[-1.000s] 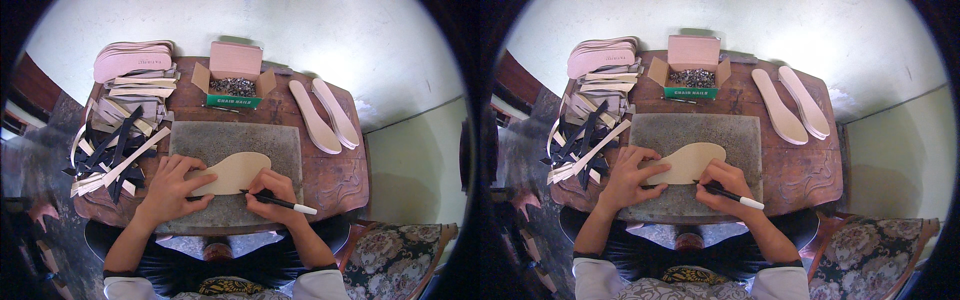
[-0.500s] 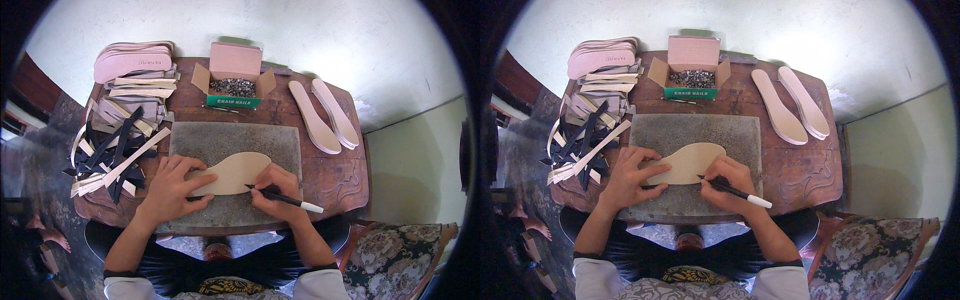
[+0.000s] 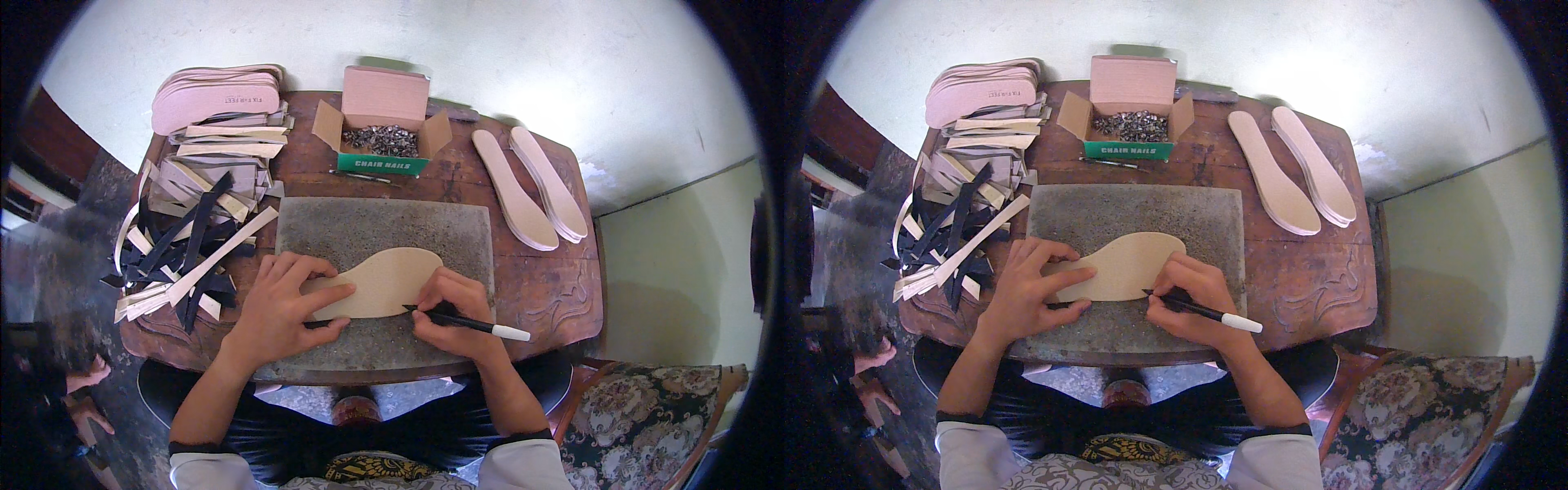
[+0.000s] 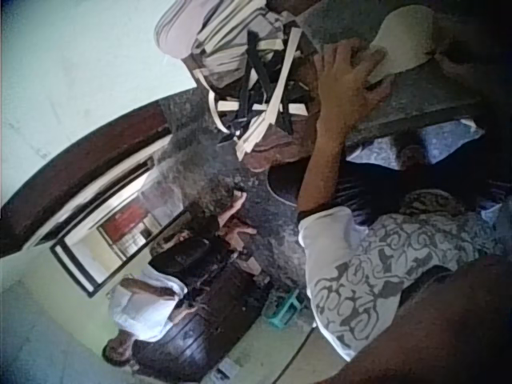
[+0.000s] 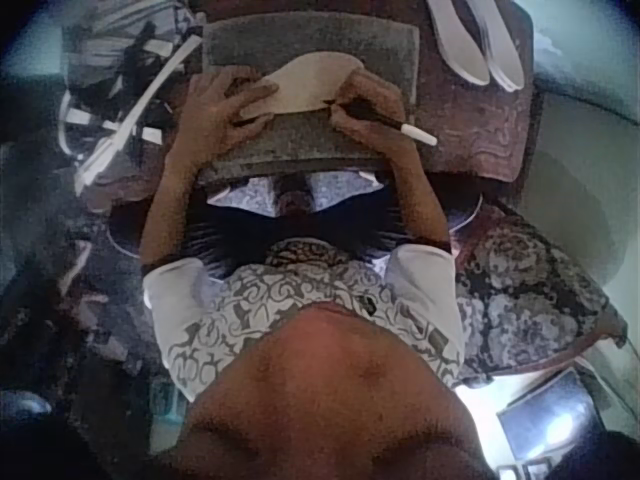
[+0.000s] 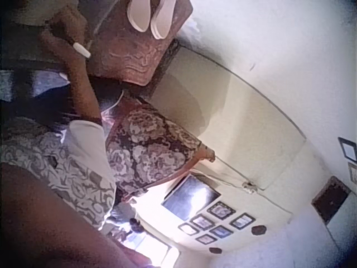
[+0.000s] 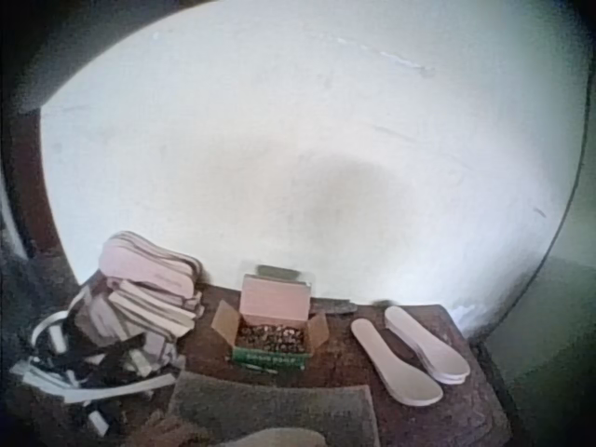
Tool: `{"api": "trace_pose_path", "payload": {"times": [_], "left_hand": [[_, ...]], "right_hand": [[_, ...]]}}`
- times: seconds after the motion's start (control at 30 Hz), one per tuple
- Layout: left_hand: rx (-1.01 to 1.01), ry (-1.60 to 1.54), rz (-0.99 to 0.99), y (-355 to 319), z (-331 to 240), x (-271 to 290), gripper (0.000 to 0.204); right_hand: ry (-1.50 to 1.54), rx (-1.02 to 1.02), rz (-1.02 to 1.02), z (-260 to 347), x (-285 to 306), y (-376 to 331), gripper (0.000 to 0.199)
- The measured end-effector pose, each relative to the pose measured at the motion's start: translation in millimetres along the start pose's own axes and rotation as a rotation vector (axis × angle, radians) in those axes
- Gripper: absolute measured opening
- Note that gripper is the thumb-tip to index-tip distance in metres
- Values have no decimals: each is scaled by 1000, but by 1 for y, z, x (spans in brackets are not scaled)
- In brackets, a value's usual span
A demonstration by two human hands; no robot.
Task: The person sits on the floor and uses a black marker to draw lines on the edges of beige shoe insoles. They handle the insoles one by one, marking them on a grey mat and placing them aside.
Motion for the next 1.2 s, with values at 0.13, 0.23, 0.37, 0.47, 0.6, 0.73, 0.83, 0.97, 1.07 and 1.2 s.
{"api": "trace_pose_path", "payload": {"times": [0.13, 0.23, 0.37, 0.47, 0.6, 0.73, 0.83, 0.97, 1.07, 1.2], "left_hand": [[0, 6, 2, 1, -1, 1, 43], [8, -8, 6, 1, -1, 1, 42], [6, -2, 7, 1, -1, 1, 43], [11, -8, 9, 1, -1, 1, 43], [12, -8, 6, 0, 0, 0, 43], [6, -1, 4, 1, -1, 1, 42], [9, 6, 9, 1, -1, 1, 42], [1, 0, -4, 1, -1, 1, 43], [4, -7, -7, 1, -1, 1, 43], [-5, 6, -7, 0, 0, -1, 43]], "right_hand": [[5, 6, 20, -2, 0, -1, 22], [6, 12, 23, -2, -1, -1, 22], [-9, 2, 25, 0, -1, 0, 22], [-2, 4, 22, 0, -1, 0, 22], [7, 18, 19, 0, -1, 0, 22], [5, 17, 19, 0, -1, 0, 21], [6, -1, 26, -1, -1, -1, 20], [2, -5, 31, -1, -1, -1, 21], [8, -1, 33, 0, 0, 0, 21], [11, 9, 34, -2, -1, -1, 21]]}}
Point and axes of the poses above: each hand's wrist, its own y-axis towards the middle knuckle, its own x-axis out of the back of the hand, z = x × y, the point moved 2 cm from there along y, towards the middle knuckle, and after that the axes turned 8 degrees about -y, right-handed, at the moved point
